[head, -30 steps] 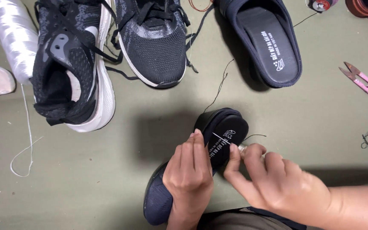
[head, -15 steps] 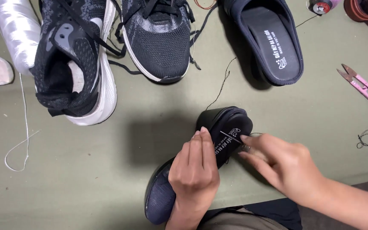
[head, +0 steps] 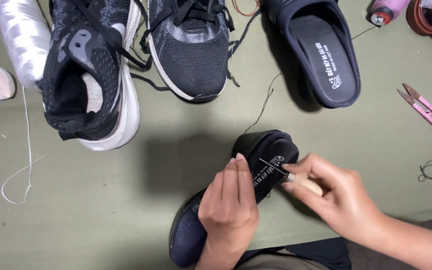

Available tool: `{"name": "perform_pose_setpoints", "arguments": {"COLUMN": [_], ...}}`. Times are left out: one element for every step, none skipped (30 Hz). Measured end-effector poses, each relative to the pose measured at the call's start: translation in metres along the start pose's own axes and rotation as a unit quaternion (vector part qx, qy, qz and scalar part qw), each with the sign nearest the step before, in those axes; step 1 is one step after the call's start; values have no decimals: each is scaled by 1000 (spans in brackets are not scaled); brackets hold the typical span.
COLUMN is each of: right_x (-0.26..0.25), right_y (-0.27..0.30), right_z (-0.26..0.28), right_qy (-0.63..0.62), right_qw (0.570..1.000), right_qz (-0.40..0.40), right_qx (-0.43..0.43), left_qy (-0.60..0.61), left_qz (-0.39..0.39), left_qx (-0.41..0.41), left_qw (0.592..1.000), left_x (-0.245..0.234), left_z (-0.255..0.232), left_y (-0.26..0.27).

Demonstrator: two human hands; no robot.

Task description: The person uses a wooden-handled awl to pierce holes in the sole of a black slip-on shoe and then pulls a black thread through the holes to stitch the sole. They repeatedly puncture the shoe and pull the thread tight to secure the stitching.

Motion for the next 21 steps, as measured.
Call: {"name": "perform_pose_setpoints", "arguments": {"right_x": [13,33,29,33,37,36,19,2,3,-3,0,-3,-6,-5,-5,-3,-1,1,-12,-13,-18], "right_y": [0,7,4,7,10,9,-2,-12,-8,-5,4,-2,2,11,11,11,12,16,3,-8,-18], "right_z": [-18,-27,-28,-29,-29,-28,-25,-13,-16,2,21,30,57,79,80,82,83,79,61,34,41], "right_qy": [-238,-456,-457,-485,-513,-514,-332,-126,-126,59,240,239,365,475,476,482,489,488,264,11,10], "right_qw": [956,828,828,794,756,755,894,976,976,997,958,958,882,768,768,764,760,762,928,996,996], "right_qz": [84,155,154,182,210,210,165,105,104,52,-3,-3,-93,-180,-178,-171,-164,-160,-76,10,10], "right_qx": [149,286,286,318,349,349,254,142,141,-9,-158,-159,-282,-390,-389,-392,-396,-395,-252,-86,-87], "left_qy": [-6,-11,-11,-15,-19,-18,-25,-32,-32,-32,-33,-34,-34,-31,-29,-13,3,4,4,1,0], "left_qz": [-3,-7,-8,-13,-18,-18,-19,-22,-24,-25,-26,-25,-22,-18,-17,-12,-6,-3,-4,-9,-8], "left_qx": [4,9,10,13,15,16,9,2,3,-5,-12,-12,-15,-19,-20,-26,-32,-33,-36,-38,-38], "left_qw": [1000,1000,1000,1000,1000,1000,999,999,999,999,999,999,999,999,999,1000,999,999,999,999,999], "left_x": [-1,-2,-1,-2,-3,-2,-3,-2,-2,-1,-1,-1,-1,0,0,1,3,3,3,4,3], "left_z": [-1,-3,-3,-4,-4,-5,-4,-3,-3,-2,-1,0,1,1,1,3,5,3,3,3,4], "left_y": [0,-1,-3,-3,-3,-3,-2,-4,-4,-3,-3,-3,-3,-3,-3,-3,-2,-2,-1,-2,-3]}}
Point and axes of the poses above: each hand's wrist, its own y-axis away from the middle knuckle, its own x-axis out of the palm, z = x × y, the point moved 8 cm from there along -y, towards the middle knuckle, and after that the axes turned 7 degrees about x, right-handed, at the moved point
